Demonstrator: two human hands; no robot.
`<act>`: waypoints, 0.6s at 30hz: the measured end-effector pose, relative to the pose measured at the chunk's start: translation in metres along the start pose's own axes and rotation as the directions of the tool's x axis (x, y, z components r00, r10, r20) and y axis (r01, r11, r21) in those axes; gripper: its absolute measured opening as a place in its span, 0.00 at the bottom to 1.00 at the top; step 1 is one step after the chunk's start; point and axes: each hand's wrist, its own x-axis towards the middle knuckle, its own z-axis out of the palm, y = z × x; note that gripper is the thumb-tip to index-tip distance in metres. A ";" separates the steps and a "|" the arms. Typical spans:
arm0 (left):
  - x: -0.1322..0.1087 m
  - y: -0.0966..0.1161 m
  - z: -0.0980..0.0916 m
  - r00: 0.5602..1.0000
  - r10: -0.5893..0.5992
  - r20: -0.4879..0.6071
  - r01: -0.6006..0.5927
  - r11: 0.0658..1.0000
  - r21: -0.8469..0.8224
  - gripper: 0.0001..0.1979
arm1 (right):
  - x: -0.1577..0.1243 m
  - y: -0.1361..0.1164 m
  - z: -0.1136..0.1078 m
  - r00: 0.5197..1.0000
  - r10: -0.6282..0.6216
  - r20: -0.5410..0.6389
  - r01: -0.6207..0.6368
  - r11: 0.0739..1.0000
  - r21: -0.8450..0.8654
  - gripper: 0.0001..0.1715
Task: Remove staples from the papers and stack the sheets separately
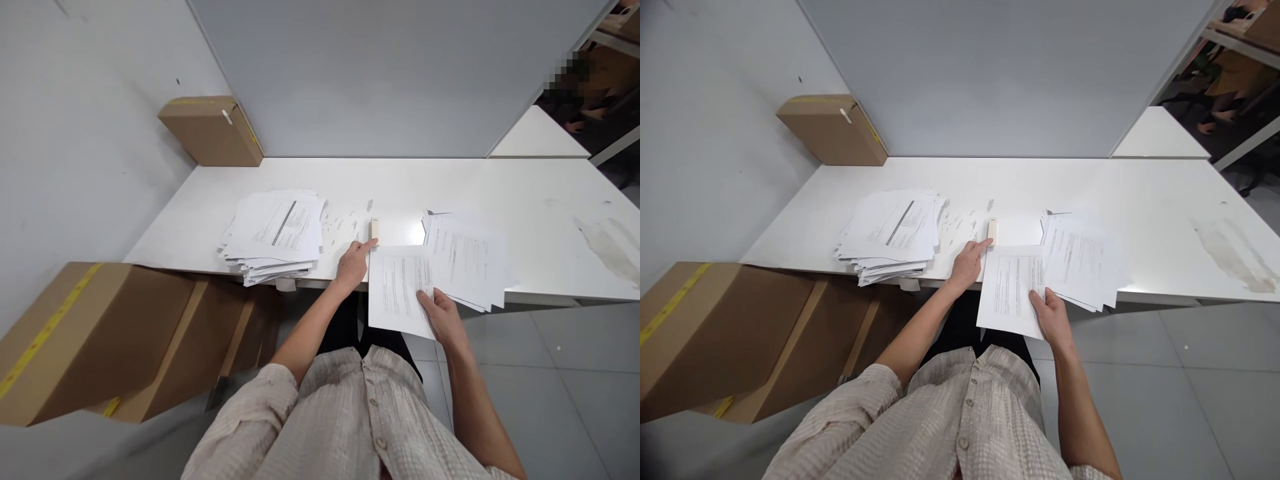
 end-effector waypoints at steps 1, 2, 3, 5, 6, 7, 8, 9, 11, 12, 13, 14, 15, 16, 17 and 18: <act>0.001 0.001 0.000 1.000 -0.004 0.008 0.004 1.000 0.010 0.27 | 0.000 0.000 0.000 1.000 -0.007 -0.001 0.007 1.000 -0.002 0.23; 0.001 0.001 0.000 1.000 -0.007 0.017 0.007 1.000 0.022 0.27 | 0.000 0.001 0.000 1.000 -0.016 -0.001 0.016 1.000 -0.004 0.23; 0.001 0.002 0.000 1.000 -0.009 0.025 0.008 0.999 0.036 0.27 | 0.000 0.001 0.000 1.000 -0.025 -0.001 0.025 1.000 -0.005 0.23; 0.002 0.002 0.000 0.999 -0.011 0.039 0.009 0.998 0.069 0.27 | 0.000 0.000 0.001 1.000 -0.029 0.003 0.029 1.000 -0.007 0.24; 0.002 0.002 0.000 0.999 -0.008 0.041 0.005 0.997 0.082 0.27 | -0.001 0.000 0.002 1.000 -0.027 0.006 0.027 1.000 -0.008 0.24; 0.001 0.001 0.001 0.999 -0.002 0.038 -0.001 0.996 0.089 0.27 | -0.001 -0.001 0.002 1.000 -0.025 0.006 0.025 1.000 -0.011 0.24; 0.001 0.000 0.002 0.999 0.006 0.031 -0.009 0.996 0.089 0.27 | -0.002 -0.003 0.001 1.000 -0.028 0.002 0.028 0.999 -0.019 0.25; 0.000 -0.002 0.003 1.000 0.016 0.017 -0.017 0.996 0.086 0.27 | -0.003 -0.004 0.000 0.999 -0.033 -0.008 0.033 0.999 -0.033 0.24; -0.001 -0.006 0.006 0.999 0.039 -0.026 -0.037 0.997 0.072 0.27 | -0.003 -0.007 -0.006 0.997 -0.056 -0.052 0.052 0.996 -0.071 0.23; -0.002 -0.008 0.007 0.997 0.053 -0.051 -0.049 0.997 0.064 0.27 | -0.003 -0.009 -0.011 0.994 -0.072 -0.086 0.065 0.994 -0.087 0.22; -0.002 -0.009 0.008 0.995 0.066 -0.075 -0.062 0.997 0.055 0.26 | -0.001 -0.011 -0.016 0.988 -0.090 -0.125 0.077 0.992 -0.100 0.21; -0.002 -0.011 0.009 0.992 0.082 -0.096 -0.077 0.996 0.046 0.26 | 0.001 -0.014 -0.023 0.980 -0.109 -0.166 0.092 0.990 -0.108 0.20; -0.002 -0.012 0.009 0.989 0.096 -0.115 -0.092 0.995 0.036 0.25 | 0.004 -0.016 -0.031 0.969 -0.131 -0.210 0.109 0.988 -0.113 0.20; -0.002 -0.013 0.010 0.986 0.109 -0.130 -0.106 0.994 0.025 0.25 | 0.008 -0.019 -0.039 0.956 -0.154 -0.248 0.126 0.984 -0.123 0.19; -0.002 -0.013 0.010 0.982 0.119 -0.146 -0.118 0.993 0.012 0.24 | 0.012 -0.022 -0.047 0.942 -0.181 -0.284 0.141 0.978 -0.153 0.19; -0.002 -0.012 0.011 0.978 0.127 -0.165 -0.129 0.992 -0.003 0.23 | 0.017 -0.025 -0.056 0.926 -0.211 -0.315 0.151 0.967 -0.203 0.19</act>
